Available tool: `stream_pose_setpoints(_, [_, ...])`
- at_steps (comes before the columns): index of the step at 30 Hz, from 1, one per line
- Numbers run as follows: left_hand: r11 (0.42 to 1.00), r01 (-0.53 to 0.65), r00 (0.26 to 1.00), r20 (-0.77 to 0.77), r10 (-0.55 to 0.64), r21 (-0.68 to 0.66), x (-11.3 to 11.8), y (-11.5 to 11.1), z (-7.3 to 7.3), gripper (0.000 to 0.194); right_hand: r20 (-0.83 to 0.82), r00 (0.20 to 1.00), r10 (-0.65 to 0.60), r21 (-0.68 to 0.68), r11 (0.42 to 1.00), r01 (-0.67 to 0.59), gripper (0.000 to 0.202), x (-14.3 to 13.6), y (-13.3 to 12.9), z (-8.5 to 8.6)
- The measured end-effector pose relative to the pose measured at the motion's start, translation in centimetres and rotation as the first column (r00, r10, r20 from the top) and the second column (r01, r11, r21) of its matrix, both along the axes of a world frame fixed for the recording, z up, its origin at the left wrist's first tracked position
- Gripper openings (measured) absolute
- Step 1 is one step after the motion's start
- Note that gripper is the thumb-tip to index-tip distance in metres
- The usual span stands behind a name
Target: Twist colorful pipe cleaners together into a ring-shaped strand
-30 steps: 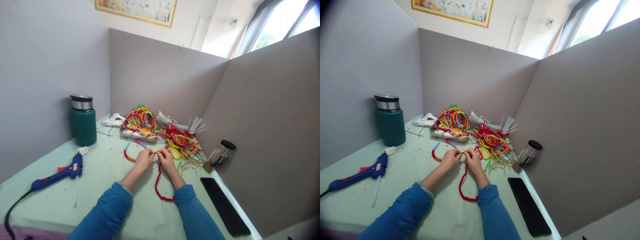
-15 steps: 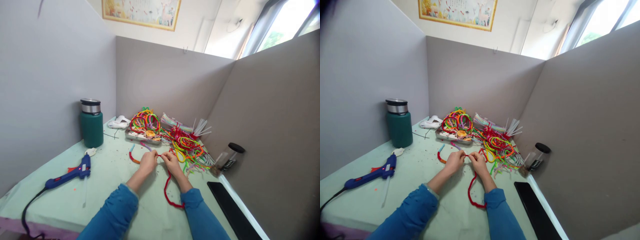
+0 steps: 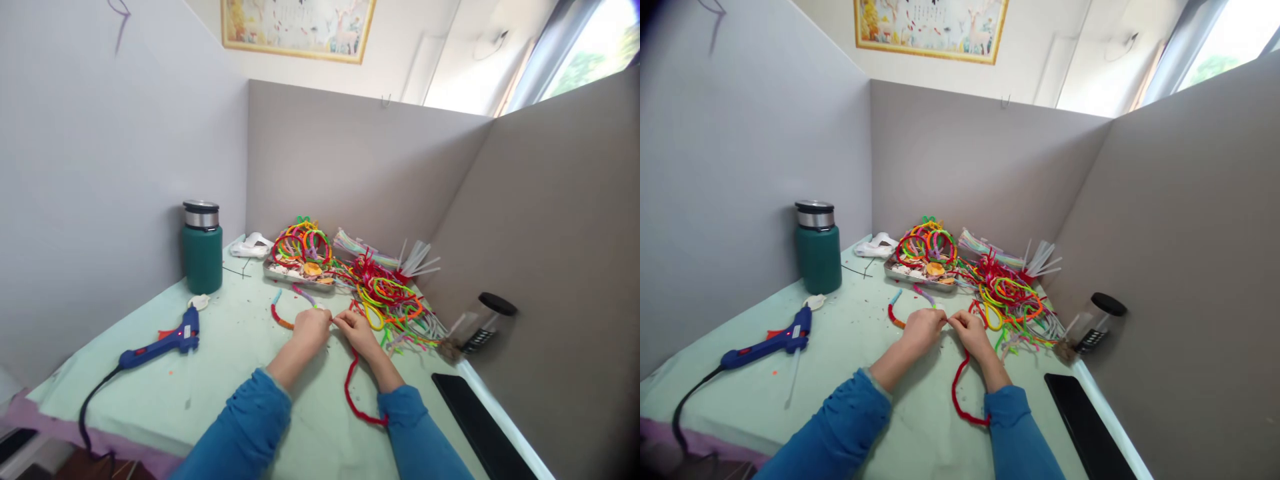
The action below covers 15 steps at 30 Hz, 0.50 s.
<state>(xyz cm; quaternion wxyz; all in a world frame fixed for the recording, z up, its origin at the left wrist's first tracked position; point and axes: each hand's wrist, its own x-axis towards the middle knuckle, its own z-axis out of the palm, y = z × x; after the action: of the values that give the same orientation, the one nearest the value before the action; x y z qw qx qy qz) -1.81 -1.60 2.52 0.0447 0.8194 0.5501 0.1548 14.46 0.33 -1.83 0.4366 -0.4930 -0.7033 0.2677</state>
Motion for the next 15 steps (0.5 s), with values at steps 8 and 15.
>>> stream_pose_setpoints(8, [0.999,-0.035,0.998,0.043,0.036,-0.026,-0.2,0.3,-0.1,0.025,-0.032,0.999,0.015,-0.04,0.999,-0.016,0.022,0.6,0.0,0.1])
stream_pose_setpoints(15, [0.987,-0.016,0.972,0.227,0.053,-0.161,-0.5,1.4,-0.2,0.024,-0.066,0.997,0.026,-0.113,0.993,-0.033,0.025,1.4,-0.3,0.8])
